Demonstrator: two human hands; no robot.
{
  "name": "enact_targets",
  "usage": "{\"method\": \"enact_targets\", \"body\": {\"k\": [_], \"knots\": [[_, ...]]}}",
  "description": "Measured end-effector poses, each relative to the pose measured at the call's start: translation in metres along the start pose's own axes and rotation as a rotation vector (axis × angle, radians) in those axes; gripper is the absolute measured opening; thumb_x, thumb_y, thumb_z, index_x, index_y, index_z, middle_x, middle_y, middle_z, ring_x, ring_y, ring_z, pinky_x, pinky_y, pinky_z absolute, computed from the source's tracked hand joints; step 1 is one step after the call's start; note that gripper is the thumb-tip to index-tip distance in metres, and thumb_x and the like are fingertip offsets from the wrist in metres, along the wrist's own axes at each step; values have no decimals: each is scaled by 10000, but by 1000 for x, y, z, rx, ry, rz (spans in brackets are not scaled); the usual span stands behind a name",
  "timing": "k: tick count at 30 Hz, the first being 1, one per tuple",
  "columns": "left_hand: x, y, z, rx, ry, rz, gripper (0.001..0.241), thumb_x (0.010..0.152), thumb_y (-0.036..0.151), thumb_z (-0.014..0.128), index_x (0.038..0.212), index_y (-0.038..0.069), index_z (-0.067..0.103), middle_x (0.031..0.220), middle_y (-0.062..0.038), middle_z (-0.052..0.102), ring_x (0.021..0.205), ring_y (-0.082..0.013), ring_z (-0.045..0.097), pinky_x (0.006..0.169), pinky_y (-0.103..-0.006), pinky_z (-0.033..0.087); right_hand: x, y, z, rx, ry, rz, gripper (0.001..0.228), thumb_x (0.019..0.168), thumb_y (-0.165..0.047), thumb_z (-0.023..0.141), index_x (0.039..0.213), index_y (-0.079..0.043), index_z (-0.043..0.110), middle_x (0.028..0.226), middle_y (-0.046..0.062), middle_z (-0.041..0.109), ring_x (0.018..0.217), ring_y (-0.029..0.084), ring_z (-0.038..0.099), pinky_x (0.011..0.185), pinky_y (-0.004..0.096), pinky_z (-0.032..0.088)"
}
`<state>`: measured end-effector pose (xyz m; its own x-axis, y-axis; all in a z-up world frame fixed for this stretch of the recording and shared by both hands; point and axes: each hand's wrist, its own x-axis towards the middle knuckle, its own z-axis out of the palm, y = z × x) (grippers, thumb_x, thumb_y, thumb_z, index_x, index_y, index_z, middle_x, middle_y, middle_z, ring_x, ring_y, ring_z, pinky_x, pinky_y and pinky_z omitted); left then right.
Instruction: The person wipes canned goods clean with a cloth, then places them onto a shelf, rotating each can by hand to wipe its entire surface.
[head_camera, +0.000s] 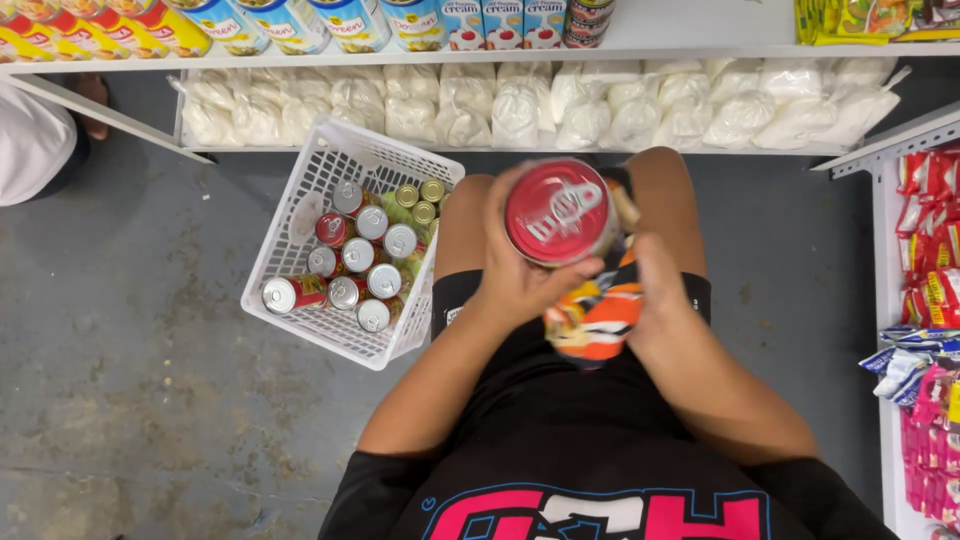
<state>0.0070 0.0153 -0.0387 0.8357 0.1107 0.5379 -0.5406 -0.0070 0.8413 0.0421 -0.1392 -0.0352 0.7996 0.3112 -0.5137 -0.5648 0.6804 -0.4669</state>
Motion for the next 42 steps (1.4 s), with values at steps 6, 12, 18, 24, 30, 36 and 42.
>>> {"method": "enact_targets", "body": {"k": [6, 12, 18, 24, 30, 36, 42], "knots": [[2, -11, -20, 50, 22, -16, 1049, 898, 338, 877, 1611, -2, 187, 1505, -199, 481, 1402, -261, 563, 1232, -383, 458, -26, -30, 35, -270, -44, -33, 307, 1023, -203, 577, 1285, -45, 602, 1165, 135, 696, 1002, 288, 717, 858, 466, 617], [4, -3, -7, 136, 0, 20, 1068, 879, 382, 873, 1604, -1, 189, 1483, -195, 469, 1378, -275, 549, 1206, -383, 454, -24, -4, 8, -148, -221, -123, 399, 977, -226, 645, 1321, -27, 612, 1154, 156, 728, 974, 272, 737, 797, 422, 621], [-10, -18, -13, -52, -9, -35, 1059, 928, 456, 802, 1621, -2, 147, 1529, -177, 442, 1429, -249, 518, 1240, -372, 443, -25, -32, 31, -346, 64, -117, 364, 983, -191, 650, 1292, -3, 606, 1111, 152, 713, 939, 277, 731, 823, 425, 619], [8, 2, -8, 46, 53, -116, 1012, 955, 467, 798, 1579, -34, 178, 1526, -216, 478, 1380, -281, 542, 1207, -402, 442, -18, -5, 11, -252, 21, -118, 446, 893, -185, 726, 1291, -31, 597, 1106, 125, 731, 932, 253, 740, 806, 413, 621], [-11, -12, -9, -2, 42, -63, 1021, 930, 484, 775, 1598, -14, 185, 1491, -176, 465, 1392, -247, 516, 1224, -381, 411, -29, -32, 37, -324, 107, -109, 450, 916, -257, 699, 1291, -23, 614, 1099, 131, 737, 908, 277, 751, 782, 420, 638], [9, 7, -8, 54, 135, -117, 897, 946, 384, 810, 1550, -14, 280, 1474, -163, 507, 1381, -245, 556, 1216, -381, 449, -27, -7, 24, -293, 52, -32, 395, 930, -262, 664, 1261, -51, 617, 1029, 99, 757, 823, 225, 764, 727, 394, 626], [6, -3, -33, -164, 289, -275, 779, 922, 330, 814, 1497, -22, 423, 1387, -140, 612, 1305, -223, 599, 1177, -368, 458, -48, -40, 21, -630, -64, -305, 398, 1063, -264, 628, 1276, 71, 616, 1063, 178, 723, 861, 275, 719, 753, 372, 593]]}}
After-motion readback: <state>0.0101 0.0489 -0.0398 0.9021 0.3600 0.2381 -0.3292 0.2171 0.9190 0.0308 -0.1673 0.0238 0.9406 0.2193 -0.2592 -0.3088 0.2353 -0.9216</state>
